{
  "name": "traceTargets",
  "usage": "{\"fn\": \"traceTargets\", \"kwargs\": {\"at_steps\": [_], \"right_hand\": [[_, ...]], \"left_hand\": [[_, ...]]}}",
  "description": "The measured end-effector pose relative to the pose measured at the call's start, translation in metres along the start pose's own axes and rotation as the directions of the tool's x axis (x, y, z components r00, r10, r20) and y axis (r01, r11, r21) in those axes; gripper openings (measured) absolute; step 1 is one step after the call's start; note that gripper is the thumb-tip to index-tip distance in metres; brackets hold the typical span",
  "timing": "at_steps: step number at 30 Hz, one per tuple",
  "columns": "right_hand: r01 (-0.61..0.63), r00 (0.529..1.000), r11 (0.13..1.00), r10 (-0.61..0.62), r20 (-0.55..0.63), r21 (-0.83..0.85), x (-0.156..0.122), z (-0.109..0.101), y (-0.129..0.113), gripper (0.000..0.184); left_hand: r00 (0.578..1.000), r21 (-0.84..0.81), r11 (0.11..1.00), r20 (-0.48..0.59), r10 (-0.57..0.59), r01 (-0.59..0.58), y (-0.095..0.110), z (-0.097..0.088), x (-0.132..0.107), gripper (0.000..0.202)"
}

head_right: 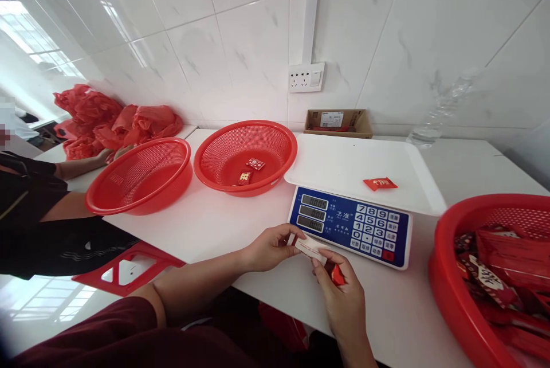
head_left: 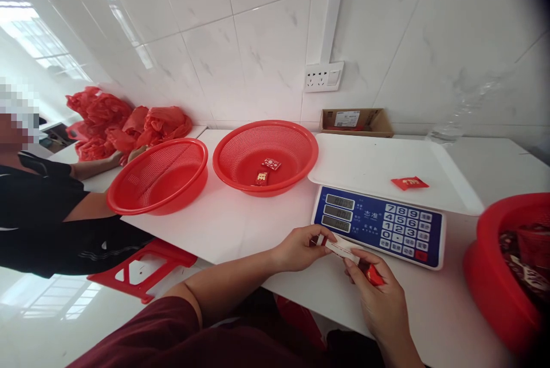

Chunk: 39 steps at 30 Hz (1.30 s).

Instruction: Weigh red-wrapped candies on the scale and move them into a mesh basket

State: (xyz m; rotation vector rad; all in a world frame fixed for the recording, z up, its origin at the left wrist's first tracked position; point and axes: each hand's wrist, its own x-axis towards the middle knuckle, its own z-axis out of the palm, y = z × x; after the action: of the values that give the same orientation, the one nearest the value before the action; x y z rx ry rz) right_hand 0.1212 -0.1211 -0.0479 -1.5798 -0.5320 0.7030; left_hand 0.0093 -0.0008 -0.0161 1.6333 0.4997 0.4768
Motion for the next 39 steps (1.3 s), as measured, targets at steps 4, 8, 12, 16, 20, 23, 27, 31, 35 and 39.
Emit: {"fn": "traceTargets", "kwargs": {"at_steps": [4,8,12,16,20,23,27,31,35,39], "right_hand": [[0.01,1.0,1.0,-0.01,0.002,0.004,-0.0002,-0.0001,0.0017,0.038],[0.02,1.0,1.0,-0.02,-0.003,-0.011,-0.0004,0.0006,0.0003,0.037],[0.022,1.0,1.0,-0.022,-0.002,0.001,-0.0003,0.0008,-0.0015,0.039],[0.02,1.0,1.0,-0.02,0.003,-0.013,0.0,-0.0001,-0.0012,0.039],[0.009,1.0,0.999,-0.009,0.006,-0.04,-0.0002,-0.0008,-0.0009,0.039],[0.014,1.0,0.999,-0.014,0.005,-0.043,-0.0002,-0.0008,-0.0013,0.04],[0.019,1.0,0.999,-0.018,0.013,-0.034,0.0,-0.0009,-0.0021,0.039],[0.014,1.0,0.999,-0.014,0.008,-0.046,0.0003,-0.0009,-0.0017,0.038],[0.01,1.0,0.999,-0.01,0.012,-0.035,0.0003,-0.0008,-0.0012,0.04],[-0.002,1.0,0.999,0.002,0.01,-0.055,-0.0004,-0.0018,-0.0028,0.04]], "left_hand": [[1.0,0.004,1.0,-0.007,0.024,-0.024,-0.0022,-0.0001,0.0002,0.027],[1.0,0.024,1.0,-0.012,0.02,-0.02,-0.0023,-0.0008,0.0,0.027],[1.0,0.053,0.999,-0.009,-0.002,0.002,0.0003,-0.0019,-0.0008,0.026],[1.0,0.068,0.998,0.003,0.005,-0.006,0.0011,-0.0027,-0.001,0.027],[1.0,0.063,0.998,-0.001,-0.007,0.007,-0.0018,-0.0027,0.0001,0.026],[1.0,0.057,0.998,-0.001,-0.014,0.015,-0.0042,-0.0027,0.0008,0.026],[1.0,0.038,0.999,0.007,0.005,-0.006,-0.0035,-0.003,0.0008,0.026],[1.0,0.056,0.998,0.007,-0.008,0.008,0.0001,-0.0034,0.0005,0.025],[1.0,0.073,0.997,0.005,-0.012,0.012,0.0003,-0.0036,0.0,0.023],[1.0,0.053,0.999,0.001,0.014,-0.014,-0.0005,-0.0032,-0.0001,0.02]]}}
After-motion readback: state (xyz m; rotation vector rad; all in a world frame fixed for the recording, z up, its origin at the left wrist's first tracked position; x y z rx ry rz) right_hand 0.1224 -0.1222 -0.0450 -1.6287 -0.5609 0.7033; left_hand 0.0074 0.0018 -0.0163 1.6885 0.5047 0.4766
